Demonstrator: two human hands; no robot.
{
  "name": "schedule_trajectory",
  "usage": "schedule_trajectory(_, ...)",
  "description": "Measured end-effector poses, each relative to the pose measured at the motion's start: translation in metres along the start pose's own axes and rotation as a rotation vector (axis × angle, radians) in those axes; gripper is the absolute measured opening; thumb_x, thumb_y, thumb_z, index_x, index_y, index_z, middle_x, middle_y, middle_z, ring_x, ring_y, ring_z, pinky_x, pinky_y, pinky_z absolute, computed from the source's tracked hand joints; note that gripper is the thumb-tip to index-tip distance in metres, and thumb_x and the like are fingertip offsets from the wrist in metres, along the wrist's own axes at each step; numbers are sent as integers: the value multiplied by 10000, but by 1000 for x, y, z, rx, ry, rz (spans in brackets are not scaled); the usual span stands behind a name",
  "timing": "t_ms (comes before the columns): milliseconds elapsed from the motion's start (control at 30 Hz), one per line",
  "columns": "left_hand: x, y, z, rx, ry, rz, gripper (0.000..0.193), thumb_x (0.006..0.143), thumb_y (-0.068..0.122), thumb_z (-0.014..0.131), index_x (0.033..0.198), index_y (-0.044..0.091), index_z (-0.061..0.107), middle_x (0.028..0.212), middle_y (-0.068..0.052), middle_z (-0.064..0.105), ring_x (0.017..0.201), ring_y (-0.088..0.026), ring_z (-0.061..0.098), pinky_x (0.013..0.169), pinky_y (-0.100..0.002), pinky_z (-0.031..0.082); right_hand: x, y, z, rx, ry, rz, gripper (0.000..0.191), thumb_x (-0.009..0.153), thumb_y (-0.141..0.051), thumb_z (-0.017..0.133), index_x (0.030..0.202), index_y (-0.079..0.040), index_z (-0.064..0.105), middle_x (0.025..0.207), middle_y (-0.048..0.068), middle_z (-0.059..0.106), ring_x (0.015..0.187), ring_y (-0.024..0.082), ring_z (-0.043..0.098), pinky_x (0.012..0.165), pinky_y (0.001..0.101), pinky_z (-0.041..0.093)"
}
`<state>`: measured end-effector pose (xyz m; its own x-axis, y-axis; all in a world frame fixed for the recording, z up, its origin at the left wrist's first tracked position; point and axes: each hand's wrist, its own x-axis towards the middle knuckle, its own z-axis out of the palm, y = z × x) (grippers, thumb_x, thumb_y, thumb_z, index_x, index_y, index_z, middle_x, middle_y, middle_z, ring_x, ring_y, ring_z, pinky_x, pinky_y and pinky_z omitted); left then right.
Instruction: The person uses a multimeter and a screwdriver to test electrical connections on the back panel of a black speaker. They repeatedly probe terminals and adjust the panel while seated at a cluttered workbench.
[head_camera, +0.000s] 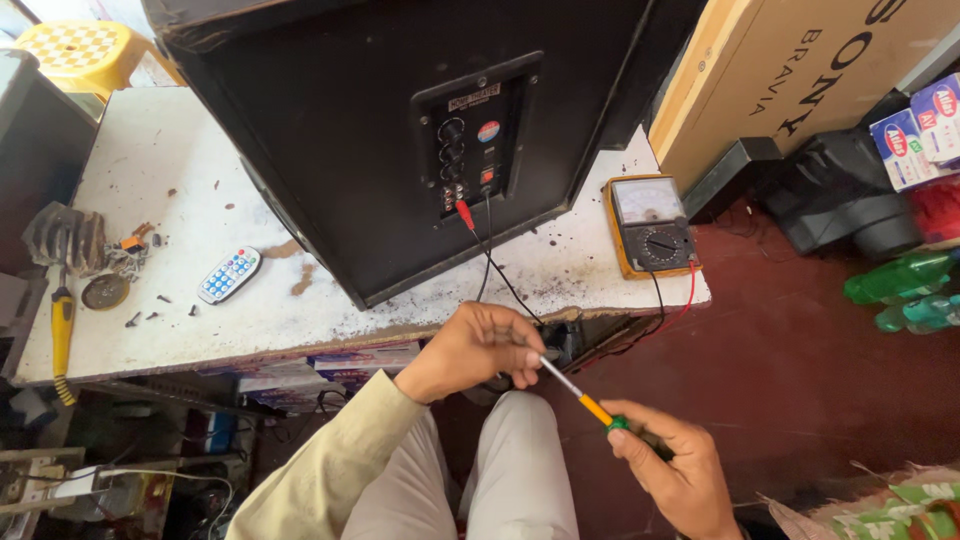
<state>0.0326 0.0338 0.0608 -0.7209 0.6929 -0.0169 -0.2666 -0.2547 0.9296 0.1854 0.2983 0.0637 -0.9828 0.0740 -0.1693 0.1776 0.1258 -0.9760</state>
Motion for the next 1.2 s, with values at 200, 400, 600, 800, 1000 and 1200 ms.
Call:
schedule_trajectory(200, 35, -17, 20, -541, 106, 17, 75, 1035, 70, 682, 1057, -1, 689, 1028, -85, 720, 961, -176, 701, 909, -347, 600, 17, -16, 30, -339, 317, -563, 310, 890, -62, 738, 1197, -19, 729, 890, 44, 732, 754, 73, 646, 675, 224, 514)
schedule_trajectory(400, 92, -25, 30, -623, 527, 152, 295, 1023, 106, 490, 1277, -31, 552, 1195, -186, 687, 1056, -293, 710, 948, -414, 598, 84, -37, 62, -444, 421, -653, 279, 918, -55, 728, 1195, -27, 729, 878, 129, 712, 752, 168, 686, 694, 288, 528)
schedule_trajectory(600, 122, -21, 28, -534, 649, 296, 391, 1008, 33, 471, 1395, -23, 481, 1312, -184, 622, 1203, -280, 650, 986, -408, 580, 120, -51, 67, -478, 410, -620, 284, 903, -55, 734, 1187, -46, 748, 747, 136, 645, 623, 212, 607, 613, 343, 488)
schedule_trajectory(800, 124, -20, 20, -540, 642, 324, 402, 995, -9, 498, 1395, -47, 481, 1321, -198, 617, 1218, -289, 641, 1014, -409, 574, 129, -53, 69, -477, 391, -629, 283, 905, -64, 736, 1187, -36, 746, 757, 125, 650, 618, 195, 612, 606, 335, 489)
schedule_trajectory(1000, 123, -15, 14, -558, 617, 319, 401, 996, -12, 500, 1394, -57, 487, 1303, -200, 632, 1205, -281, 648, 1015, -390, 570, 132, -56, 73, -509, 398, -627, 276, 906, -60, 734, 1179, -25, 751, 759, 130, 653, 619, 211, 617, 608, 346, 488)
schedule_trajectory(1200, 121, -18, 17, -577, 528, 245, 348, 1033, 83, 460, 1353, -48, 490, 1249, -240, 648, 1145, -333, 677, 946, -388, 585, 139, -45, 70, -554, 367, -826, 276, 988, -68, 675, 1260, -33, 703, 954, 131, 710, 839, 215, 703, 715, 328, 547)
